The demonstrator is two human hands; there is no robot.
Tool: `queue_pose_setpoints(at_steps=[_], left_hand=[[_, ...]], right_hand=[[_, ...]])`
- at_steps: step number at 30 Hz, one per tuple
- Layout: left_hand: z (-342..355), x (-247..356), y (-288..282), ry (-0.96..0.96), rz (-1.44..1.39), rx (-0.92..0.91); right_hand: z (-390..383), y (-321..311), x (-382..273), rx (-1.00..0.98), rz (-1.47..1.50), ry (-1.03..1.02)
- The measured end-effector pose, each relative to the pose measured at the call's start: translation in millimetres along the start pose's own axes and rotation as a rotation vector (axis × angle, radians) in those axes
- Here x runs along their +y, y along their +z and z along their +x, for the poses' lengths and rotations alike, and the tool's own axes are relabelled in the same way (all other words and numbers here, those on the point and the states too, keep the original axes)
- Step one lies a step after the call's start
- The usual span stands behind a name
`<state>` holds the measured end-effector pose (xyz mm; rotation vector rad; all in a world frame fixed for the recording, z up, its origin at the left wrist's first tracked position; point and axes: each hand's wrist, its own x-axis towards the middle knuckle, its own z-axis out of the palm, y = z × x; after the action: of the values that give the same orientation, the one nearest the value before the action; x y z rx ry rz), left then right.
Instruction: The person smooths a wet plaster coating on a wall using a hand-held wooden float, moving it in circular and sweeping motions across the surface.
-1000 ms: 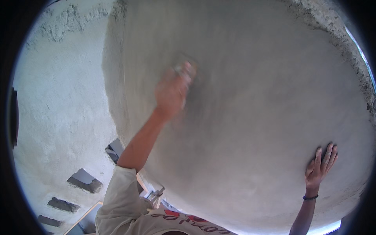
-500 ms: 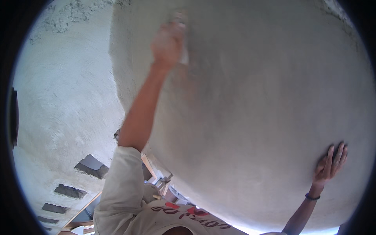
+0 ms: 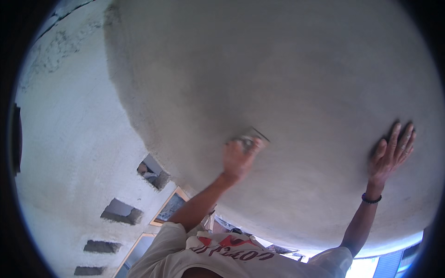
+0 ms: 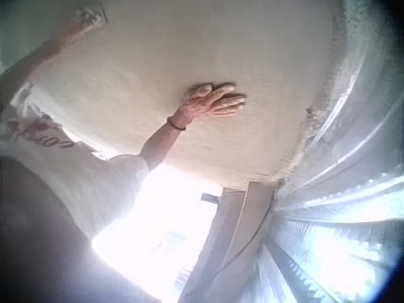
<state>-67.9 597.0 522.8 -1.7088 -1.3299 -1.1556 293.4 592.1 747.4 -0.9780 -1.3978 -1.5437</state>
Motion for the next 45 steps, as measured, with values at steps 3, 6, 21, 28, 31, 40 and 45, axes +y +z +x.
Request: queue_pose_setpoints(at_steps=[3, 6, 21, 28, 31, 40, 45], left_hand=[[69, -62, -32, -0.026, 0.061, 0.146], [111, -78, -39, -0.106, -0.018, 0.152], [231, -11, -77, 0.122, -0.026, 0.228], [117, -41, -45, 0.084, 0.074, 0.232], [127, 0, -39, 0.164, 0.137, 0.168], [230, -127, -86, -0.242, 0.003, 0.292], [101, -99, -30, -0.035, 0.000, 0.236]], right_hand=[[-10, -1, -7, -0.051, 0.032, 0.057], [-17, -1, -6, -0.101, 0.023, 0.109], [4, -2, -20, -0.033, 0.109, 0.126], [5, -2, -27, -0.019, 0.134, 0.121], [4, -2, -27, -0.009, 0.097, 0.118], [2, -5, -27, -0.143, 0.112, 0.173], [5, -8, -32, -0.237, 0.098, 0.223]])
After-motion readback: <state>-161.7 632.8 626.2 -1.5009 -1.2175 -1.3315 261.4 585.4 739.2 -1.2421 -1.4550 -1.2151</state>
